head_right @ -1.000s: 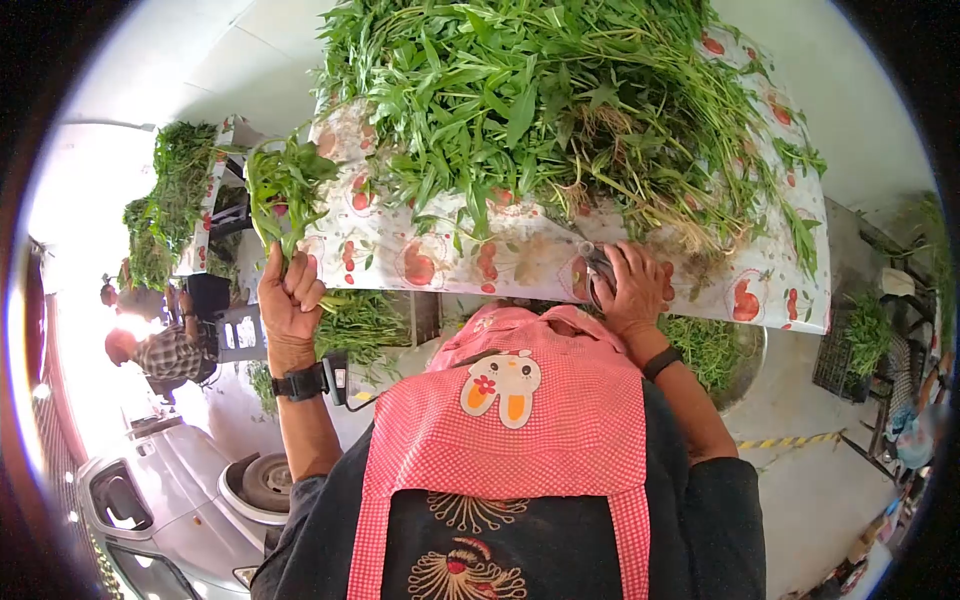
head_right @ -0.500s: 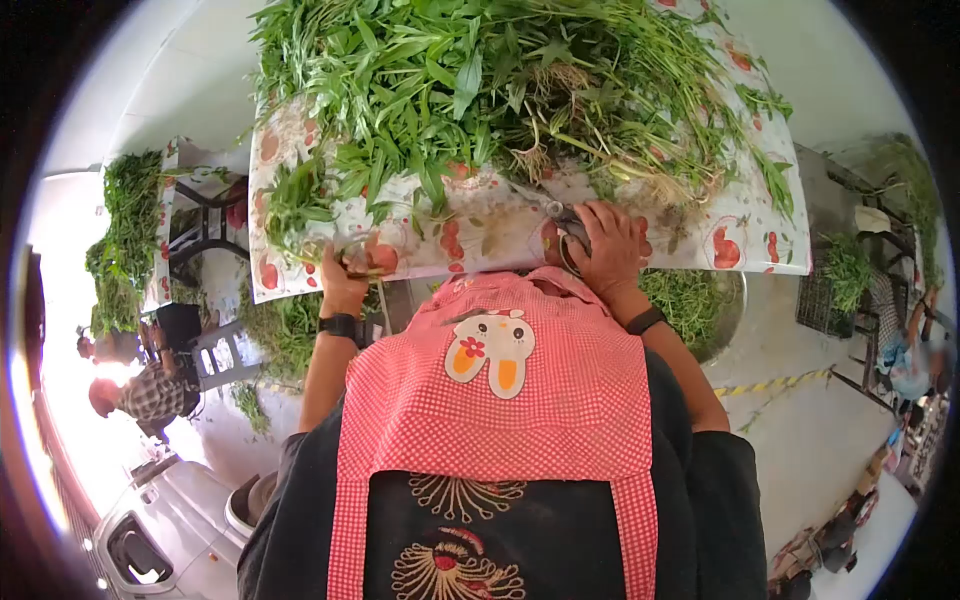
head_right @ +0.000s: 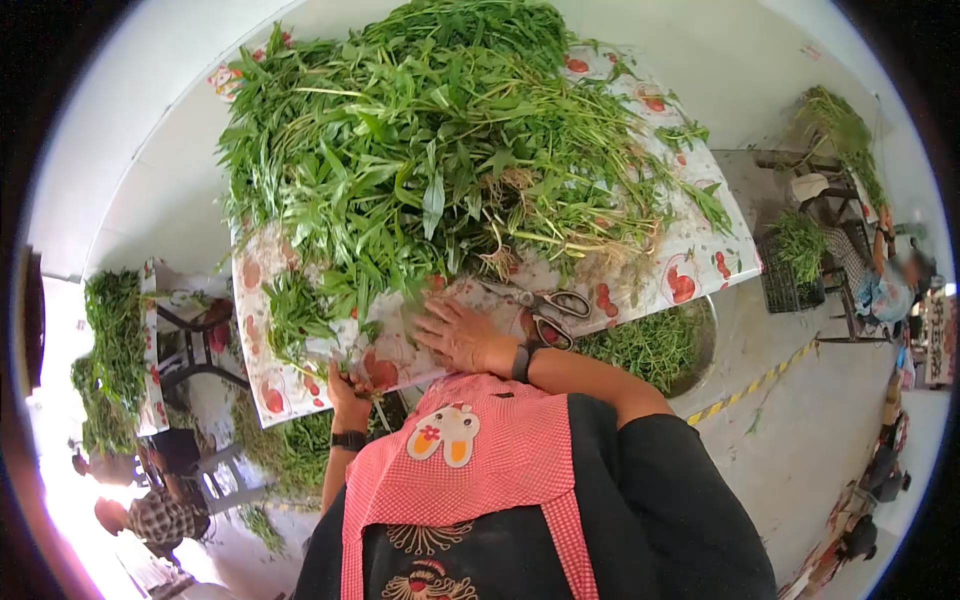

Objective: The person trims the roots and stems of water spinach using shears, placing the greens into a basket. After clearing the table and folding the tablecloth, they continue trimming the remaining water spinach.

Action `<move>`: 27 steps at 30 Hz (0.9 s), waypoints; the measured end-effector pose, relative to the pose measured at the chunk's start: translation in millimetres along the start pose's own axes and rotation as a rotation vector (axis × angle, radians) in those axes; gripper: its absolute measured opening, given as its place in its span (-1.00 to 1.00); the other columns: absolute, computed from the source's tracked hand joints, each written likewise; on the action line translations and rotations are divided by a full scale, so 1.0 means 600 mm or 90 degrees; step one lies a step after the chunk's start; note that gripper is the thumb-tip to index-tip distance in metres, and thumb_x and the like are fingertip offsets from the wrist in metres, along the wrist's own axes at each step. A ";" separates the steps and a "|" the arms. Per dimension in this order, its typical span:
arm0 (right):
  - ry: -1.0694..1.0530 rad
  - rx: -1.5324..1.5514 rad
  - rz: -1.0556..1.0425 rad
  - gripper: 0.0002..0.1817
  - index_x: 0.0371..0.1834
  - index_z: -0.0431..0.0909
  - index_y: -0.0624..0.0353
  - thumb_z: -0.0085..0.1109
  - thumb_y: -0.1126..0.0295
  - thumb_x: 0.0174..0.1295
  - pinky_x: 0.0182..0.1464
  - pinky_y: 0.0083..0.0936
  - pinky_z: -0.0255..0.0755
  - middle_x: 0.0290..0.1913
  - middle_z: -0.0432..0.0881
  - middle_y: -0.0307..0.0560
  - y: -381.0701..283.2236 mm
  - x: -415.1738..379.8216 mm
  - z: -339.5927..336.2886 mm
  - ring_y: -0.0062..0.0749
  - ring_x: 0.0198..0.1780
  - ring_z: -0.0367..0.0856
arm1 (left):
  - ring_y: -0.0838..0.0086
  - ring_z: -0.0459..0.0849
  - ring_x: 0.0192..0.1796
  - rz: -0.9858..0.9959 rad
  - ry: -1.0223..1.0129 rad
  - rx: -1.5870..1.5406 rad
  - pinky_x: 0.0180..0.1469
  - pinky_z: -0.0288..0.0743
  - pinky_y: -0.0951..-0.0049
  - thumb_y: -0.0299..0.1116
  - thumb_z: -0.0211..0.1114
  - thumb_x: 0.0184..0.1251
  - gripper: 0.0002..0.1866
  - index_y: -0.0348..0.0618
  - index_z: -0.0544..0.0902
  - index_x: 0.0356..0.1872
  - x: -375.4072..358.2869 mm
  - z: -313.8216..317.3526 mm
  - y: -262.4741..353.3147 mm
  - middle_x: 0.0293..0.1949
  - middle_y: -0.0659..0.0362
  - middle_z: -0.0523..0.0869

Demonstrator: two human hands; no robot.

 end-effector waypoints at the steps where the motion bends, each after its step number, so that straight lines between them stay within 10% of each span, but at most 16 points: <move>1: -0.011 -0.029 -0.030 -0.47 0.22 0.38 0.01 0.05 0.06 0.21 0.38 -0.12 0.01 0.37 0.23 -0.11 0.000 -0.004 0.010 -0.09 0.41 0.06 | 0.46 0.21 -0.78 -0.013 0.005 -0.002 -0.71 0.20 0.40 0.08 0.10 0.31 -0.55 0.01 0.24 -0.59 -0.002 -0.001 0.001 -0.77 0.28 0.29; 9: -0.001 -0.117 -0.100 -0.61 0.04 0.47 0.06 0.13 0.22 0.14 0.28 -0.20 0.19 0.25 0.37 -0.21 0.017 -0.157 -0.039 -0.20 0.31 0.24 | 0.49 0.20 -0.76 -0.063 0.009 0.031 -0.66 0.18 0.43 0.07 0.12 0.30 -0.54 0.04 0.25 -0.63 0.000 -0.001 0.001 -0.76 0.29 0.30; 18: 0.255 0.044 0.345 -0.70 -0.15 0.53 0.09 0.24 0.34 0.01 0.09 -0.25 0.38 0.00 0.53 -0.10 0.027 -0.270 -0.168 -0.10 0.03 0.50 | 0.49 0.21 -0.77 -0.028 0.012 0.117 -0.69 0.24 0.40 0.08 0.17 0.25 -0.54 0.03 0.22 -0.61 0.007 0.000 0.005 -0.77 0.30 0.27; 27: 0.437 0.135 0.502 -0.75 -0.13 0.59 0.16 0.16 0.36 0.13 -0.05 -0.31 0.45 -0.14 0.63 0.04 0.154 -0.260 -0.261 -0.05 -0.09 0.57 | 0.49 0.21 -0.77 -0.016 0.019 0.100 -0.69 0.23 0.40 0.08 0.15 0.27 -0.54 0.03 0.24 -0.62 0.004 0.000 0.004 -0.77 0.30 0.29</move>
Point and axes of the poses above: each hand's wrist, its own x-axis towards the middle knuckle, its own z-axis out of the palm, y = z × x, the point moved 5 cm from there along x, towards the middle knuckle
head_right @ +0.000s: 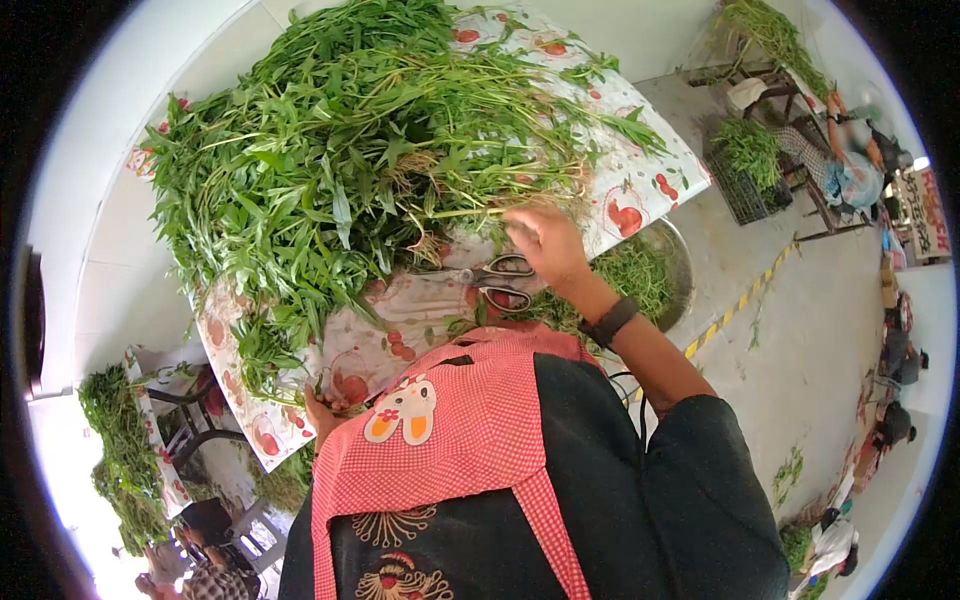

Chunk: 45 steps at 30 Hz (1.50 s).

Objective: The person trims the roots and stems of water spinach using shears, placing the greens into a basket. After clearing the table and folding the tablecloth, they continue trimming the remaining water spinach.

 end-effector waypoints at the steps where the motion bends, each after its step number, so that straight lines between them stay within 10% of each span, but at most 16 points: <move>1: -0.002 0.005 -0.008 -0.75 -0.13 0.59 0.16 0.16 0.36 0.13 -0.05 -0.31 0.45 -0.14 0.63 0.04 -0.001 0.017 0.001 -0.05 -0.09 0.57 | 0.49 0.22 -0.77 0.004 0.000 -0.007 -0.69 0.23 0.41 0.08 0.15 0.28 -0.54 0.04 0.24 -0.63 -0.005 0.005 0.002 -0.77 0.30 0.30; 15: 0.013 -0.224 -0.156 -0.28 0.33 0.19 -0.03 0.28 0.38 0.06 0.11 -0.27 0.44 0.29 0.28 -0.05 -0.035 0.275 0.084 -0.09 0.22 0.35 | 0.47 0.19 -0.82 0.032 -0.009 0.010 -0.74 0.17 0.41 0.05 0.09 0.32 -0.54 0.06 0.25 -0.68 0.000 -0.001 -0.003 -0.81 0.27 0.34; 20: -0.062 -0.344 -0.318 0.00 0.40 0.08 -0.05 0.36 0.51 -0.24 0.42 -0.10 -0.01 0.42 0.06 0.06 -0.088 0.344 0.145 0.09 0.40 0.06 | 0.46 0.21 -0.84 0.008 -0.007 0.027 -0.76 0.18 0.40 0.05 0.06 0.33 -0.50 0.02 0.28 -0.75 0.002 -0.001 -0.003 -0.83 0.21 0.37; 28: -0.316 -0.208 -0.145 -0.06 0.44 -0.09 0.24 0.23 0.25 0.02 0.45 0.08 -0.31 0.47 -0.26 0.27 -0.192 0.308 0.354 0.10 0.50 -0.35 | 0.43 0.23 -0.85 -0.012 0.007 0.059 -0.79 0.25 0.37 0.05 0.10 0.29 -0.46 -0.02 0.26 -0.80 0.010 -0.006 -0.007 -0.84 0.17 0.36; 45: -0.199 -0.083 -0.283 -0.27 0.33 0.20 0.09 0.25 0.35 0.03 0.31 -0.03 0.19 0.42 0.00 0.17 -0.183 0.284 0.306 0.03 0.43 0.02 | 0.64 0.24 -0.84 -0.019 0.041 0.039 -0.82 0.20 0.63 0.03 0.12 0.29 -0.53 0.07 0.26 -0.74 -0.042 0.032 0.008 -0.85 0.33 0.29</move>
Point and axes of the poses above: each hand's wrist, its own x-axis towards the middle knuckle, its own z-axis out of the palm, y = z × x, the point moved 5 cm from there along x, towards the middle knuckle
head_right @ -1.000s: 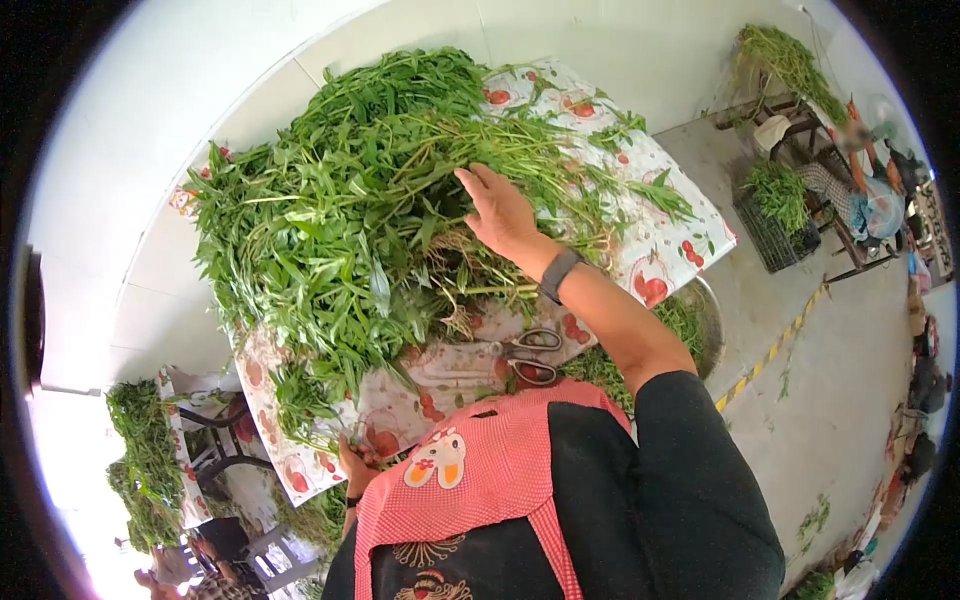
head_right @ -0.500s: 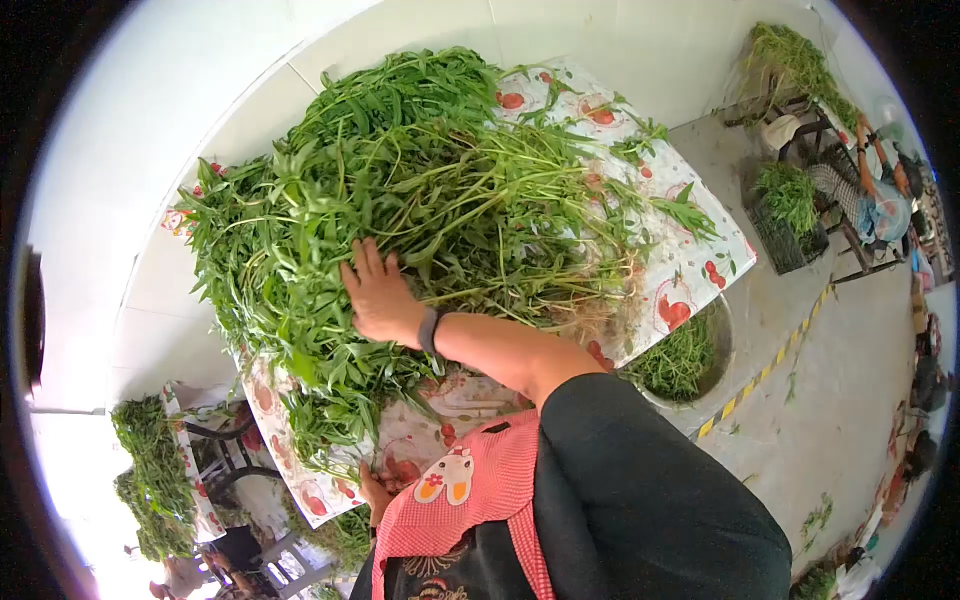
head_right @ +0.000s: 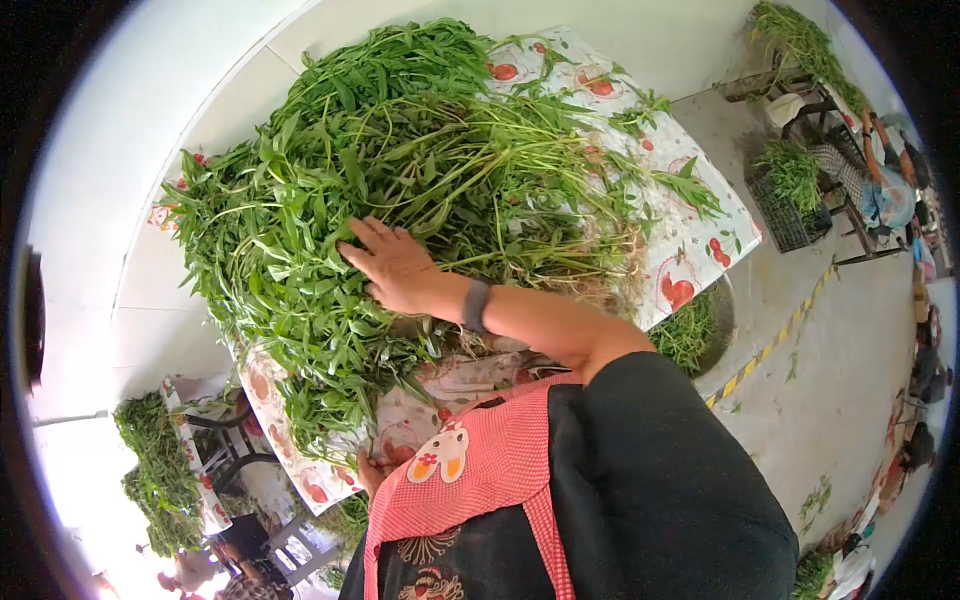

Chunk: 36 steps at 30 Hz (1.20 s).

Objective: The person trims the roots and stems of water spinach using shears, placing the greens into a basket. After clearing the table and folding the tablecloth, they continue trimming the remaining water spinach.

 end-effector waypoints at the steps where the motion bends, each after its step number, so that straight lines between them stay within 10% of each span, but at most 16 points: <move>1: 0.086 0.026 -0.043 -0.36 0.24 0.31 0.05 0.25 0.45 0.01 0.32 -0.17 0.25 0.39 0.11 0.15 0.013 -0.011 -0.016 -0.02 0.37 0.19 | 0.64 0.23 -0.84 -0.009 -0.012 -0.015 -0.82 0.15 0.65 0.04 0.10 0.30 -0.52 0.07 0.27 -0.74 0.017 -0.009 -0.006 -0.86 0.33 0.28; 5: 0.224 -0.049 0.053 -0.60 0.03 0.46 0.13 0.16 0.51 0.05 0.28 -0.27 0.31 0.13 0.48 0.10 0.114 -0.051 -0.124 -0.10 0.20 0.44 | 0.50 0.22 -0.82 -0.012 -0.019 0.015 -0.76 0.23 0.45 -0.01 0.08 0.32 -0.52 0.01 0.25 -0.73 0.023 -0.023 -0.007 -0.80 0.20 0.43; 11: 0.177 -0.308 0.104 -0.47 0.16 0.39 0.03 0.23 0.37 0.05 0.34 -0.10 0.10 0.09 0.47 0.00 0.225 -0.087 -0.142 -0.07 0.19 0.37 | 0.46 0.23 -0.83 -0.032 -0.032 0.011 -0.75 0.24 0.40 0.01 0.09 0.32 -0.53 0.02 0.25 -0.70 0.041 -0.026 -0.007 -0.79 0.16 0.44; 18: 0.008 -0.312 0.108 -0.94 -0.44 0.65 -0.07 0.22 0.27 0.10 0.29 -0.10 0.13 -0.36 0.60 -0.28 0.133 -0.146 -0.152 -0.24 -0.05 0.46 | 0.42 0.24 -0.83 -0.012 -0.029 -0.011 -0.75 0.25 0.36 0.01 0.10 0.32 -0.54 0.00 0.25 -0.68 0.035 -0.019 -0.007 -0.79 0.14 0.43; 22: 0.038 -0.018 0.060 -0.88 -0.35 0.63 0.08 0.20 0.30 0.17 -0.37 -0.39 0.49 -0.54 0.57 -0.21 0.030 -0.174 -0.196 -0.34 -0.49 0.56 | 0.40 0.25 -0.83 -0.001 -0.013 -0.015 -0.76 0.27 0.37 0.00 0.10 0.33 -0.54 -0.02 0.25 -0.67 0.030 -0.018 -0.006 -0.78 0.11 0.43; 24: -0.123 0.567 0.354 -0.80 -0.24 0.60 0.21 0.17 0.30 0.25 -0.49 -0.57 0.51 -0.52 0.55 -0.25 0.022 -0.196 -0.162 -0.55 -0.50 0.54 | 0.40 0.24 -0.84 0.034 -0.023 -0.012 -0.77 0.30 0.37 -0.01 0.08 0.34 -0.55 -0.03 0.26 -0.66 0.029 -0.017 -0.002 -0.77 0.09 0.45; 30: -0.270 0.887 0.603 -0.78 -0.27 0.60 0.19 0.28 0.26 0.17 -0.51 -0.63 0.45 -0.49 0.56 -0.27 0.036 -0.280 -0.051 -0.62 -0.58 0.51 | 0.47 0.29 -0.77 0.026 -0.136 -0.053 -0.72 0.31 0.45 -0.03 0.06 0.38 -0.58 -0.15 0.40 -0.54 0.018 0.018 -0.008 -0.61 0.03 0.55; 36: -0.385 0.904 0.474 -0.71 -0.01 0.60 0.22 0.21 0.38 0.22 -0.40 -0.70 0.44 -0.43 0.62 -0.23 -0.083 -0.278 -0.077 -0.62 -0.53 0.52 | 0.60 0.28 -0.66 0.048 -0.283 -0.004 -0.61 0.20 0.55 -0.08 0.15 0.35 -0.62 -0.28 0.54 -0.28 -0.114 0.132 0.003 -0.47 0.07 0.59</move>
Point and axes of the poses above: each hand's wrist, its own x-axis towards the middle knuckle, its own z-axis out of the palm, y = z × x, the point moved 5 cm from there along x, towards the middle knuckle
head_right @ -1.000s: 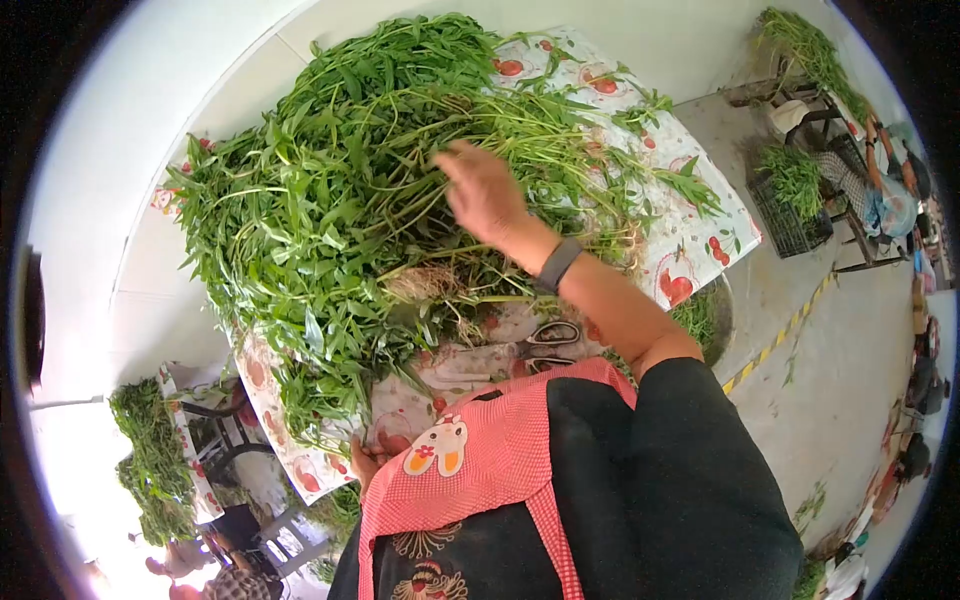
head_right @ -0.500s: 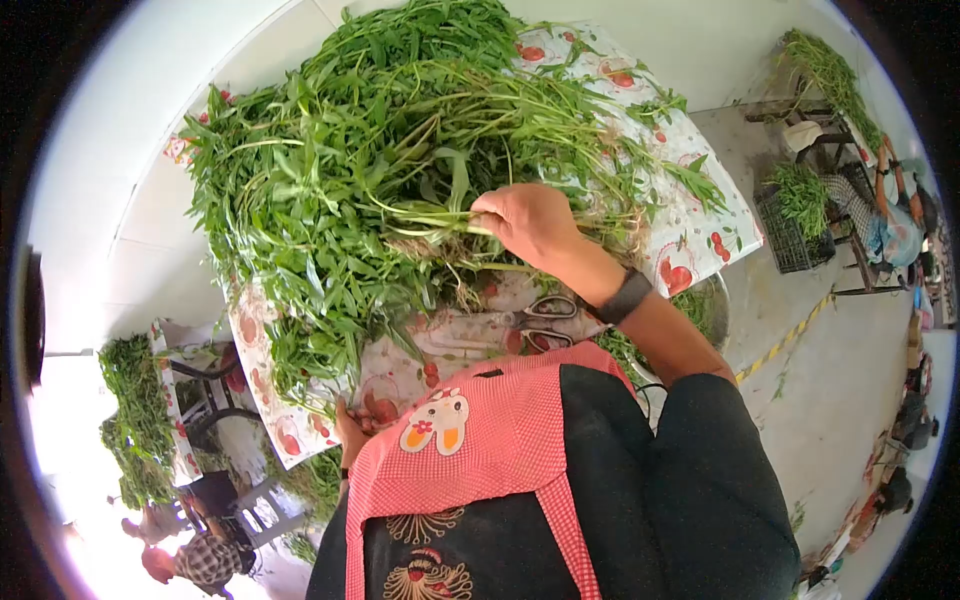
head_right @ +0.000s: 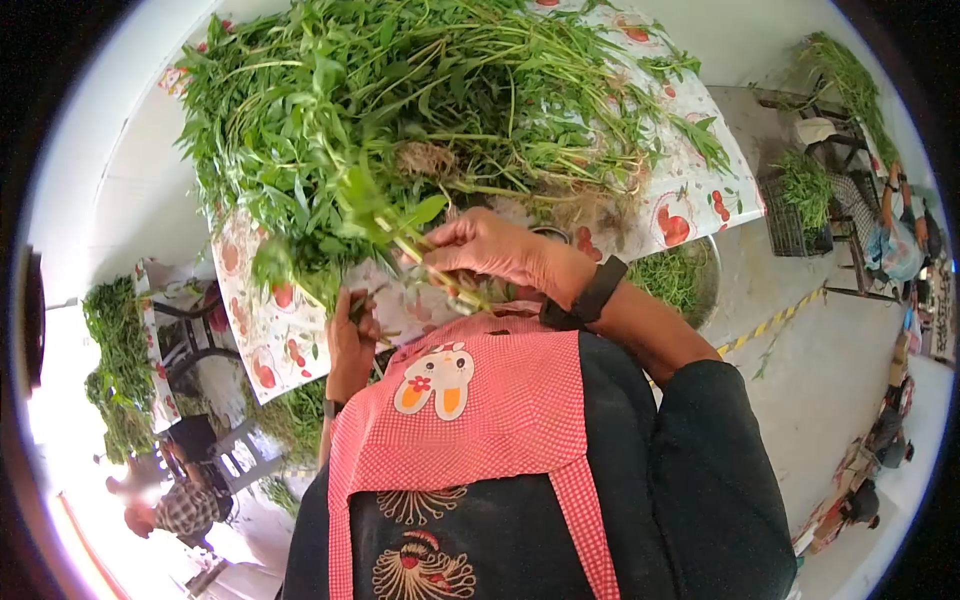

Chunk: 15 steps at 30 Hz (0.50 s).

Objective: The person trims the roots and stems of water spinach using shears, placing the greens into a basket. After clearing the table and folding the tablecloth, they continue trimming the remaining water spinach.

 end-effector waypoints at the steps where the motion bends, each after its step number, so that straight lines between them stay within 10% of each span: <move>1: -0.032 -0.060 -0.020 -0.72 -0.02 0.61 0.21 0.21 0.39 0.21 -0.39 -0.69 0.42 -0.42 0.62 -0.24 -0.009 -0.005 0.023 -0.61 -0.53 0.51 | 0.60 0.29 -0.65 0.029 -0.027 0.021 -0.61 0.20 0.55 -0.09 0.16 0.35 -0.63 -0.28 0.55 -0.25 -0.017 0.023 0.012 -0.47 0.07 0.59; 7: 0.174 -0.583 -0.210 -0.45 0.17 0.43 0.28 0.27 0.22 0.16 -0.11 -0.53 0.45 -0.02 0.61 -0.03 0.066 0.081 -0.066 -0.43 -0.17 0.58 | 0.61 0.33 -0.62 0.080 -0.028 -0.021 -0.60 0.24 0.55 -0.10 0.16 0.36 -0.63 -0.30 0.57 -0.22 -0.026 0.021 0.000 -0.46 0.09 0.59; 15: 0.423 -0.857 -0.235 -0.42 0.12 0.43 0.14 0.32 0.32 -0.05 -0.02 -0.23 0.40 -0.17 0.54 0.07 0.104 -0.101 -0.155 -0.01 -0.11 0.52 | 0.63 0.32 -0.65 0.089 0.045 -0.028 -0.63 0.22 0.59 -0.21 0.24 0.30 -0.72 -0.29 0.57 -0.25 -0.035 0.023 -0.017 -0.49 0.13 0.60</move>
Point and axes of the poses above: each hand's wrist, its own x-axis towards the middle knuckle, its own z-axis out of the palm, y = z × x, the point moved 5 cm from there along x, towards the middle knuckle
